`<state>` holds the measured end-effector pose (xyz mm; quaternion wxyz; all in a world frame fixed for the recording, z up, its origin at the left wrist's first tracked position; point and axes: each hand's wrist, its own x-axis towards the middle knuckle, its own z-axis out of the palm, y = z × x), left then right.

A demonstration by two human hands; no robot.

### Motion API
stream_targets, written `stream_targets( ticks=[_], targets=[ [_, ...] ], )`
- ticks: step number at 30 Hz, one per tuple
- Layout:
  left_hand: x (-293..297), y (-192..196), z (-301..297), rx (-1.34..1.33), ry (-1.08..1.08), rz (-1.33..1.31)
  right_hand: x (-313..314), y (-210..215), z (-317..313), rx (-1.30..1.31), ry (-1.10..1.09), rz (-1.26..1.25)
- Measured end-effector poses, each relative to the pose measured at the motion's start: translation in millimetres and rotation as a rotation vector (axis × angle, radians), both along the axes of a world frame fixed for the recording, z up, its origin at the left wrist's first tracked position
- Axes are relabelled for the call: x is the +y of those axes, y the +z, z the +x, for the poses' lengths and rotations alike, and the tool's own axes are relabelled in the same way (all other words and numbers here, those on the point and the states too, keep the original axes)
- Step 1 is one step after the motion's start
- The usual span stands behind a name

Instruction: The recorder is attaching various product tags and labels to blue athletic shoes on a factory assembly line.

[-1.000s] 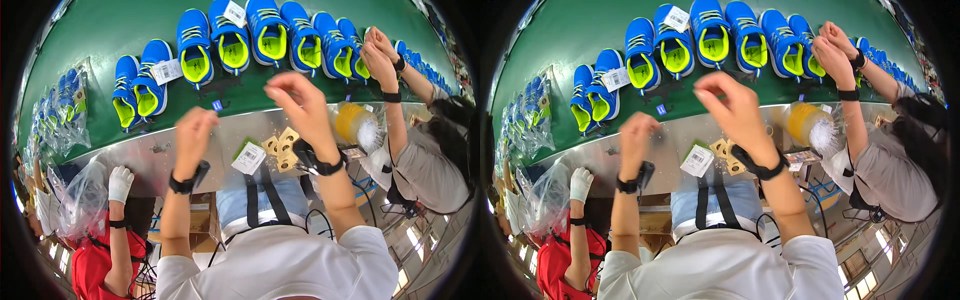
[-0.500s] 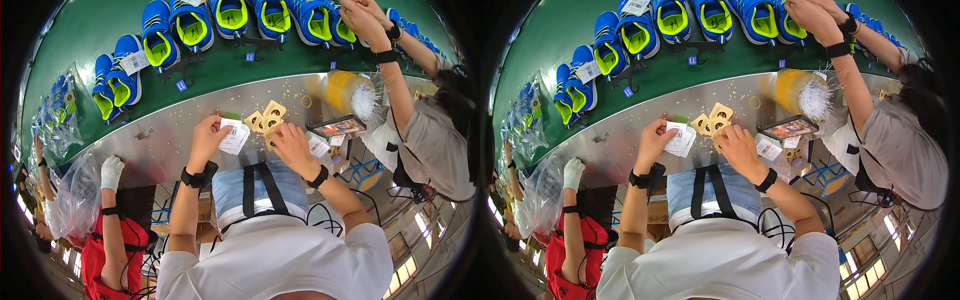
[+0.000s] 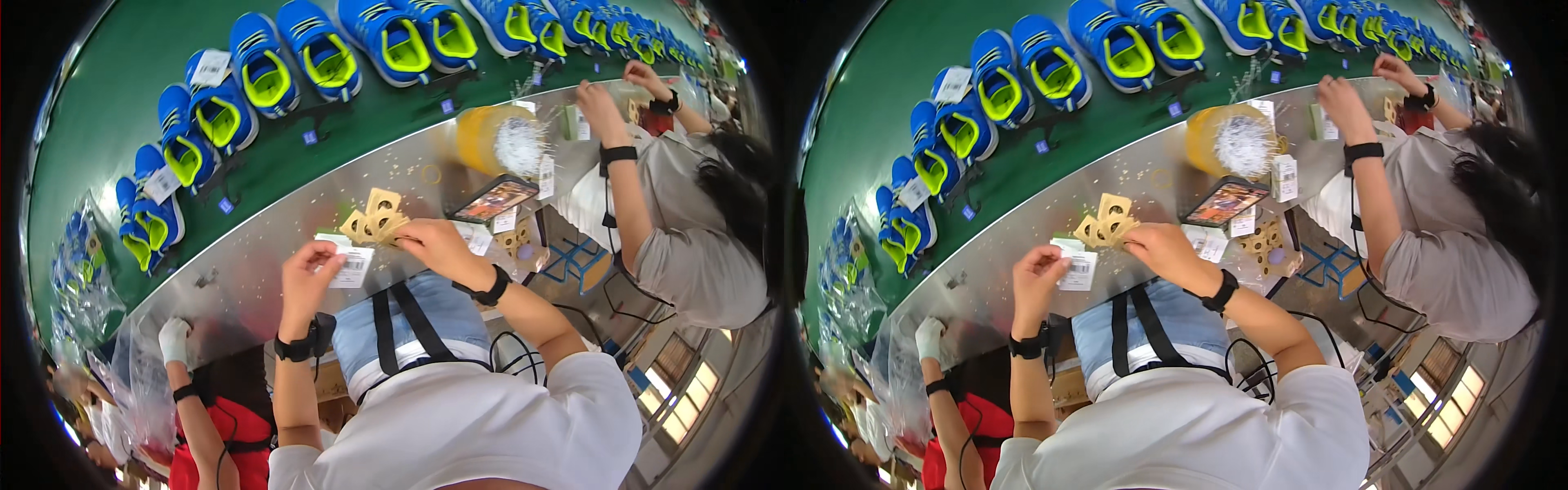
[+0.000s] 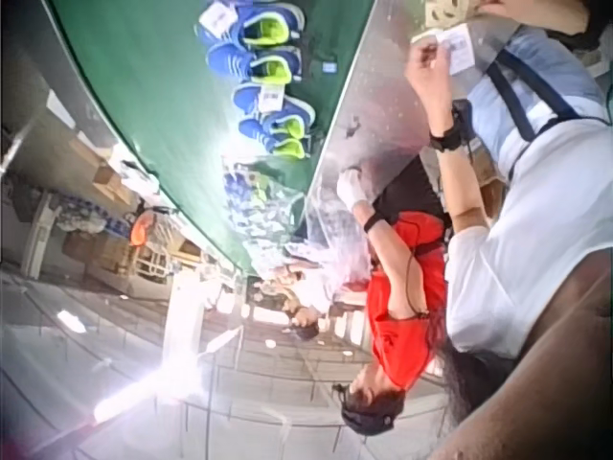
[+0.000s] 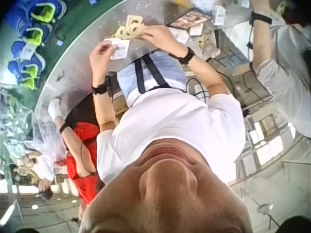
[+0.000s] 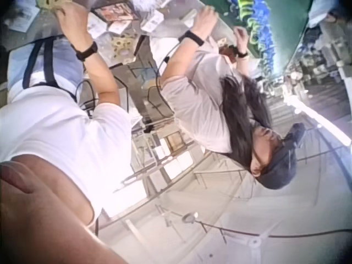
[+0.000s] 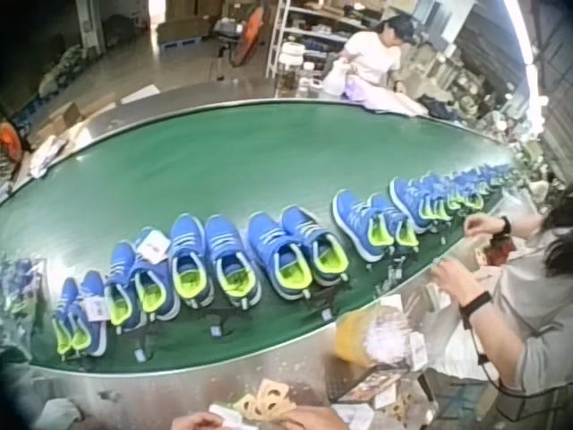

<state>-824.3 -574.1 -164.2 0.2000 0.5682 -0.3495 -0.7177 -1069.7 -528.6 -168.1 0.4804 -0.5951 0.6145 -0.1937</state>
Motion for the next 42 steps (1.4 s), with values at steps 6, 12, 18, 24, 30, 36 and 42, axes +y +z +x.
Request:
stream_targets(
  ticks=[6,12,18,24,30,36,42],
  targets=[
    [-9,4,-44,0.160,-0.206,-0.116,5,4,-6,-0.018,-0.063,0.021],
    [-23,12,-74,0.246,-0.183,0.132,-3,29,-27,-0.358,-0.295,0.302],
    [-37,20,-103,0.286,-0.002,0.159,-11,63,-54,-0.635,-0.532,0.220],
    [-55,22,-116,0.271,-0.074,0.045,-1,87,-183,-0.431,-1.165,-0.354],
    [-62,28,-126,0.245,-0.184,-0.034,4,15,-234,-1.311,-1.327,0.275],
    [-61,30,-138,0.231,-0.183,0.003,-9,27,-238,-1.033,-1.392,-0.112],
    [-72,29,-172,0.394,-0.270,-0.199,-14,105,-215,-0.094,-1.033,-0.704]
  ],
)
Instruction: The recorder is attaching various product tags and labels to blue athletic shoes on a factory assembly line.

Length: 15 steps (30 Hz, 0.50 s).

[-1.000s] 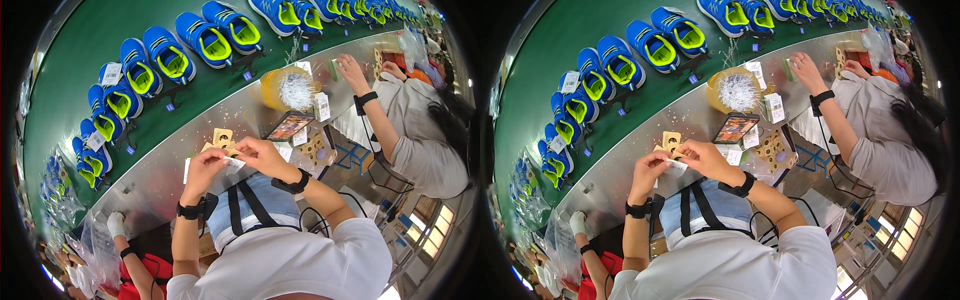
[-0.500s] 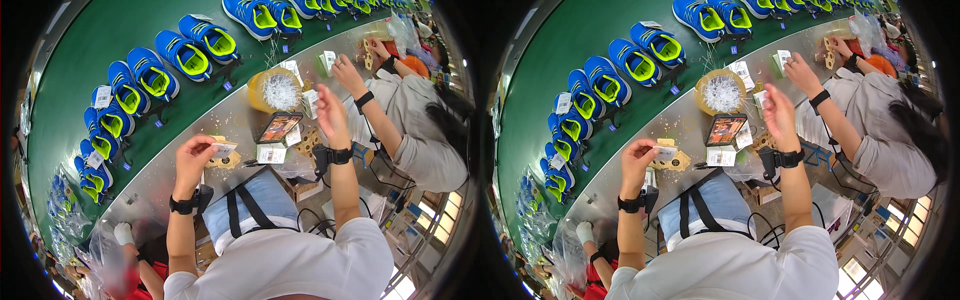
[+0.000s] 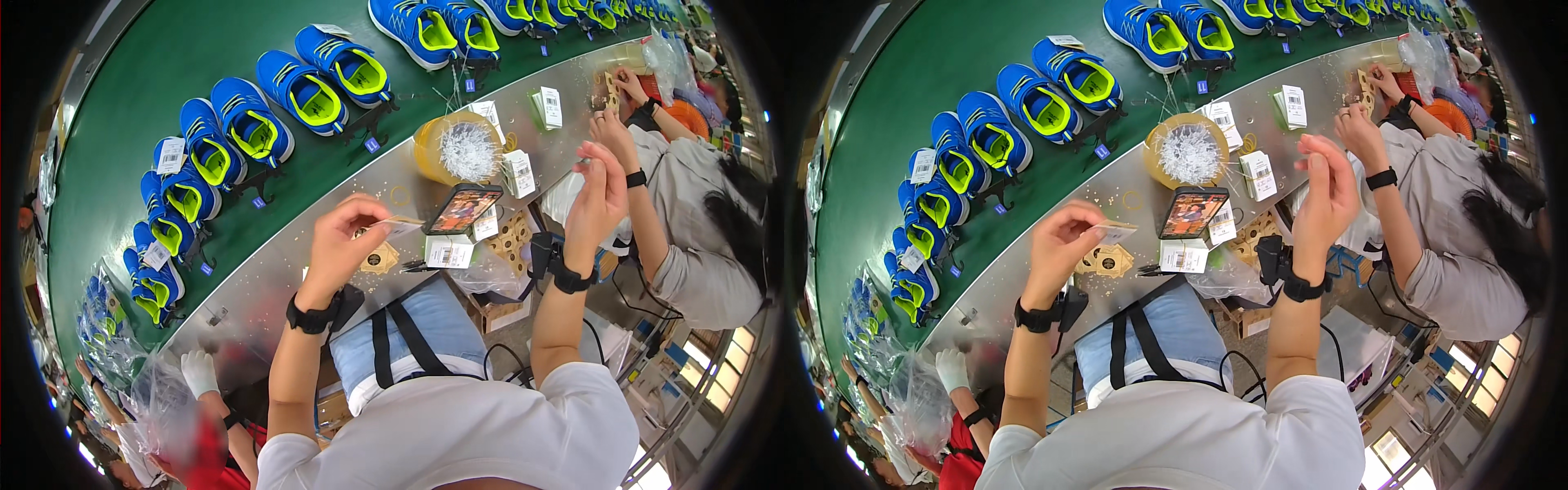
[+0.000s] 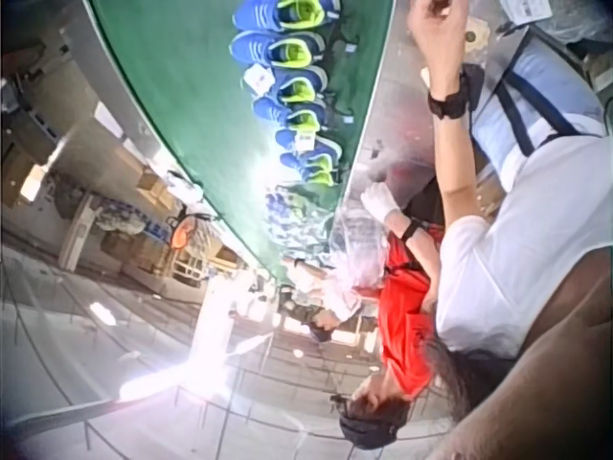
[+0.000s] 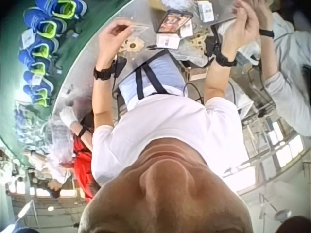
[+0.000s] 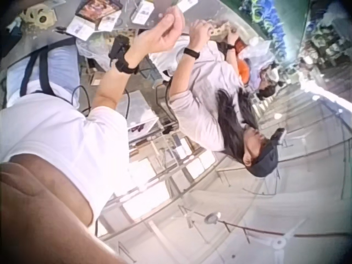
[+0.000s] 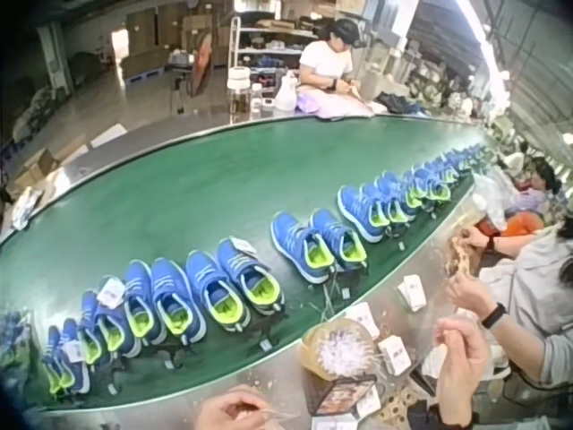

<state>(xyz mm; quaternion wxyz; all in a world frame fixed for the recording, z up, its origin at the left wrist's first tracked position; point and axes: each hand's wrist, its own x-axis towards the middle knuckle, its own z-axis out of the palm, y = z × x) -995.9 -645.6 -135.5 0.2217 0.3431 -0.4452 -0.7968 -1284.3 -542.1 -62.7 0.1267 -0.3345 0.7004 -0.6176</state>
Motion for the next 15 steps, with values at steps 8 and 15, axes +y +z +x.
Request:
stream_targets(
  ticks=[8,15],
  targets=[
    [-20,31,-50,0.064,0.179,0.121,-16,47,62,-0.055,0.038,0.193],
    [-13,39,-44,0.087,0.342,0.107,-52,14,115,0.069,0.391,0.344]
  ],
)
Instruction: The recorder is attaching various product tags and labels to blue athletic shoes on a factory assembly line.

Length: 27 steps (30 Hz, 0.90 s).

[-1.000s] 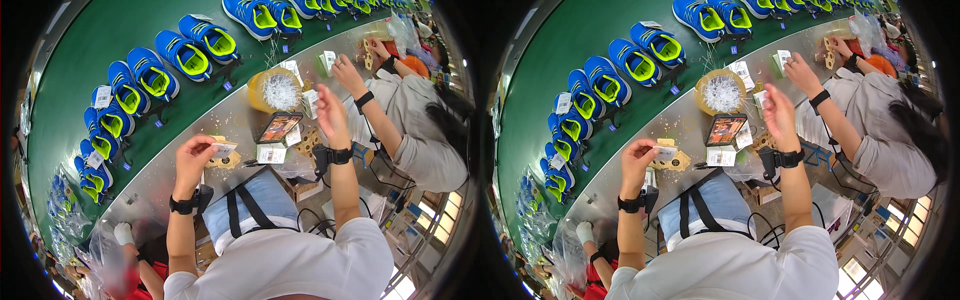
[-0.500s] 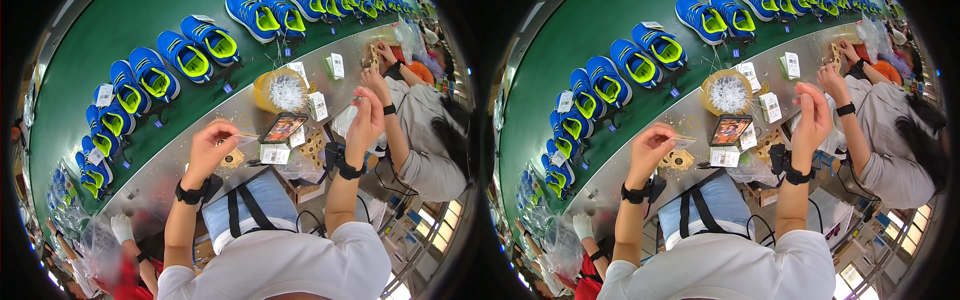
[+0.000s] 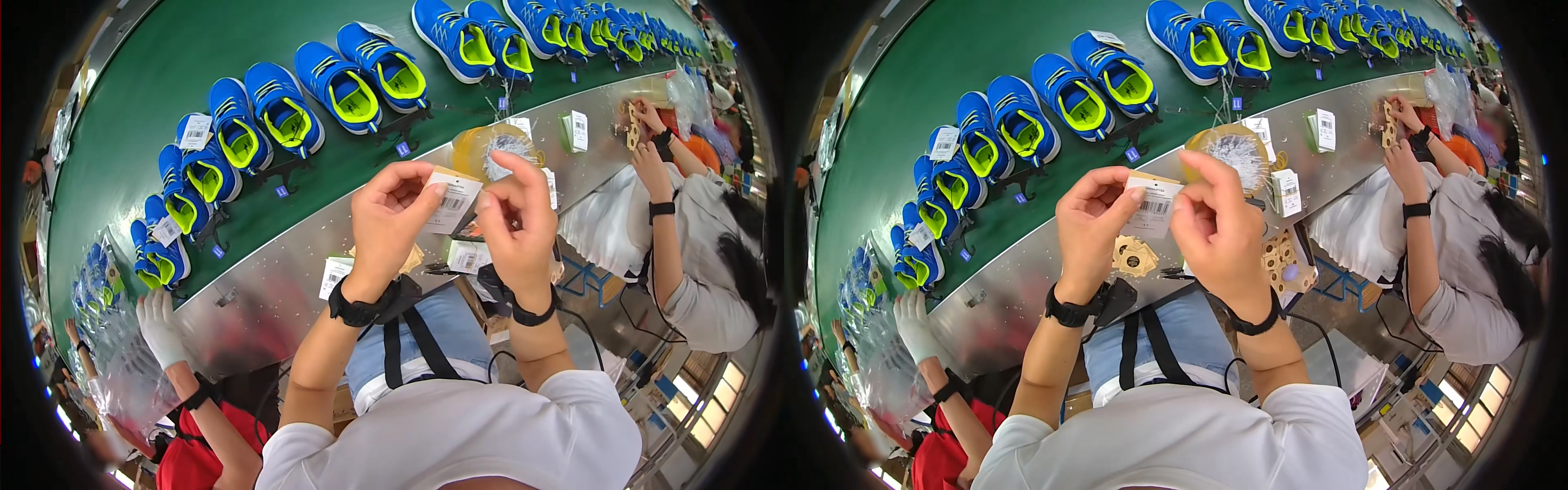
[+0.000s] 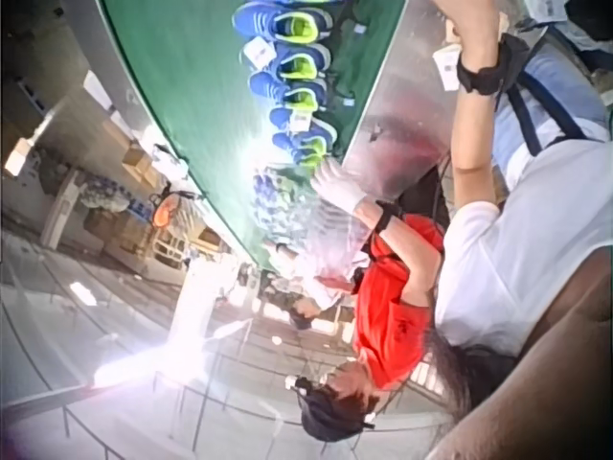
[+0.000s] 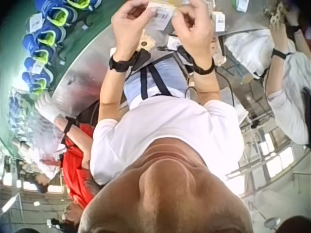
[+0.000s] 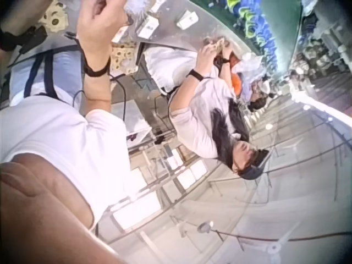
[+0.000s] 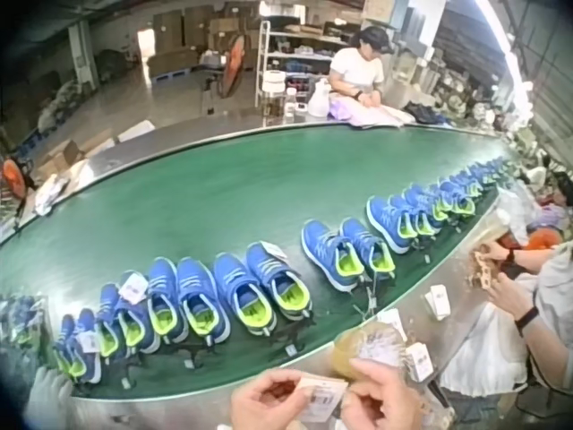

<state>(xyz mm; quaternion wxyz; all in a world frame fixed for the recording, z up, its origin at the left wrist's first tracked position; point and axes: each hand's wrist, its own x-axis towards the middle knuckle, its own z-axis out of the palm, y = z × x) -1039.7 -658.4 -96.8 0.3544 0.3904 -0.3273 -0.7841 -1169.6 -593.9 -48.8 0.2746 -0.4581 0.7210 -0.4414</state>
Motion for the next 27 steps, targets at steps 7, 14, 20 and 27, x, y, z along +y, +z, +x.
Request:
stream_targets(
  ticks=[7,14,20,27],
  targets=[
    [-1,0,9,-0.022,0.024,-0.020,-18,-8,5,0.061,0.084,0.050],
    [-5,-5,10,-0.016,0.020,-0.075,-24,-13,3,0.078,0.124,0.063],
    [-12,-12,10,-0.203,-0.003,-0.523,-27,-18,5,0.051,0.090,0.071],
    [-29,-23,38,-0.627,-0.116,-1.514,-28,-44,6,-0.634,0.143,0.409]
  ],
)
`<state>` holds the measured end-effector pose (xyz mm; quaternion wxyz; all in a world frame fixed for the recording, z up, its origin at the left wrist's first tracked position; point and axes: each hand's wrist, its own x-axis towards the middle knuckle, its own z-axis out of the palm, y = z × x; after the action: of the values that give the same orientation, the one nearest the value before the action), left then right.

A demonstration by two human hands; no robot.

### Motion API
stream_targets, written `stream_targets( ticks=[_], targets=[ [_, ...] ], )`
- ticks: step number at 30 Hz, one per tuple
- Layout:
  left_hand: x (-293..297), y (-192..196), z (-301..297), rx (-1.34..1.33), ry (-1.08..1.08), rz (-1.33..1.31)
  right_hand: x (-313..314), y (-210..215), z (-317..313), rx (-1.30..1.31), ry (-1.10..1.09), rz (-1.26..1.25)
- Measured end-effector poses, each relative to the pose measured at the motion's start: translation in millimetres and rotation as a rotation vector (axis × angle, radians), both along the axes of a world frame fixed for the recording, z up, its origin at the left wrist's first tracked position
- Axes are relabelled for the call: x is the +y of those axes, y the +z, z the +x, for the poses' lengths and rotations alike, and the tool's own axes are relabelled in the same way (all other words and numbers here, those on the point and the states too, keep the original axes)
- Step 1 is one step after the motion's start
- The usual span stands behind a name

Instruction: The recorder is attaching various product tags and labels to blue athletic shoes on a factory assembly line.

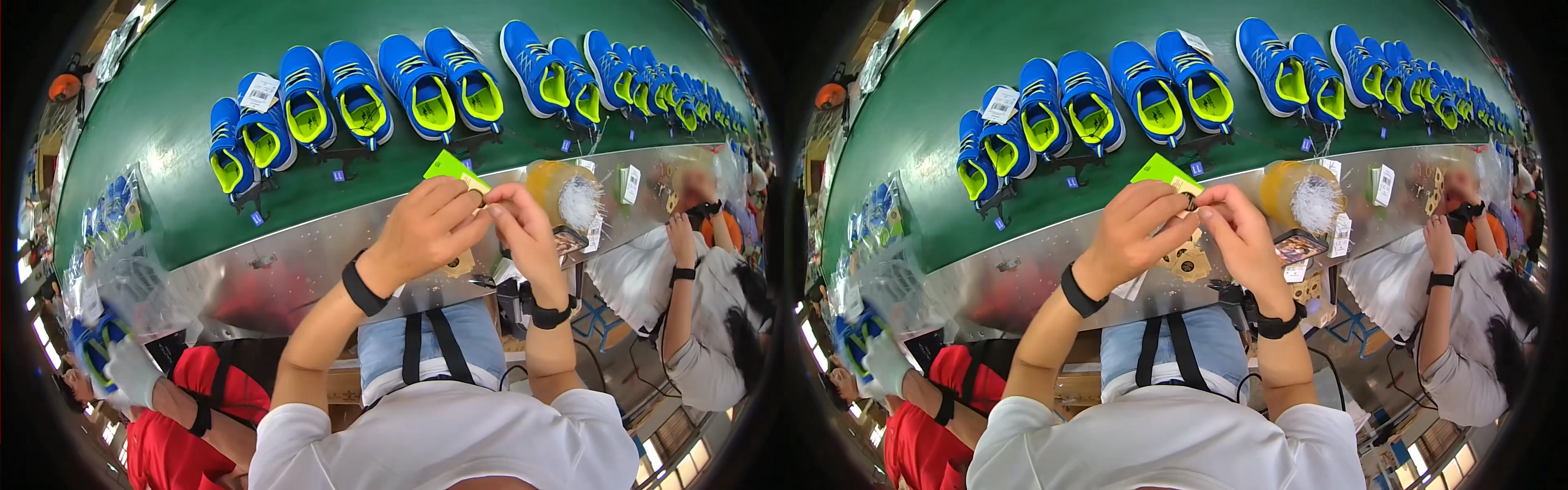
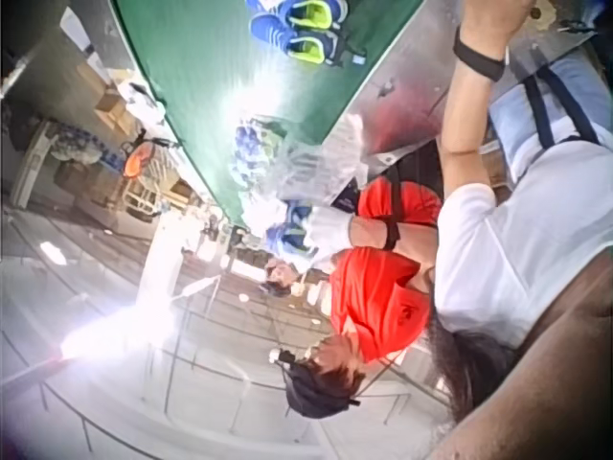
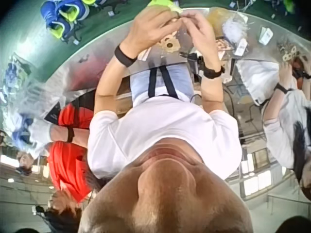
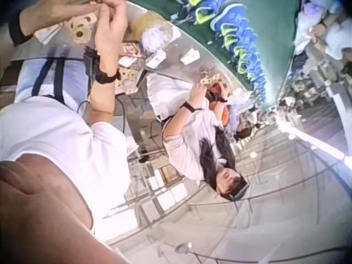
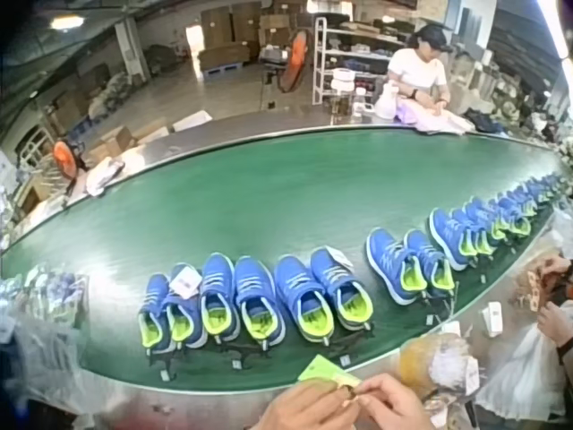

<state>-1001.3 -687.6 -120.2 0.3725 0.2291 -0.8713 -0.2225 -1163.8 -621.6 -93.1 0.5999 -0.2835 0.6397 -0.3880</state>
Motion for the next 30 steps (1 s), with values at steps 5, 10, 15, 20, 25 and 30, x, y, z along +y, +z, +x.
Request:
stream_targets(
  ticks=[5,10,15,20,25,30],
  targets=[
    [0,-16,20,-0.212,-0.130,0.196,-10,-14,13,0.671,0.277,-0.158],
    [-27,-48,2,0.052,0.385,0.884,-14,-24,10,0.689,0.161,-0.355],
    [-68,-108,-30,-0.226,0.695,0.610,-13,-23,5,0.680,0.126,-0.393],
    [-78,-132,-51,-0.132,0.653,0.620,-7,-31,-4,0.572,0.062,-0.378],
    [-89,-115,-37,-0.073,0.387,0.623,-24,-34,0,0.390,0.061,-0.248],
    [-60,-62,46,-0.725,0.748,0.058,-45,-38,6,0.465,0.271,-0.224]
  ],
)
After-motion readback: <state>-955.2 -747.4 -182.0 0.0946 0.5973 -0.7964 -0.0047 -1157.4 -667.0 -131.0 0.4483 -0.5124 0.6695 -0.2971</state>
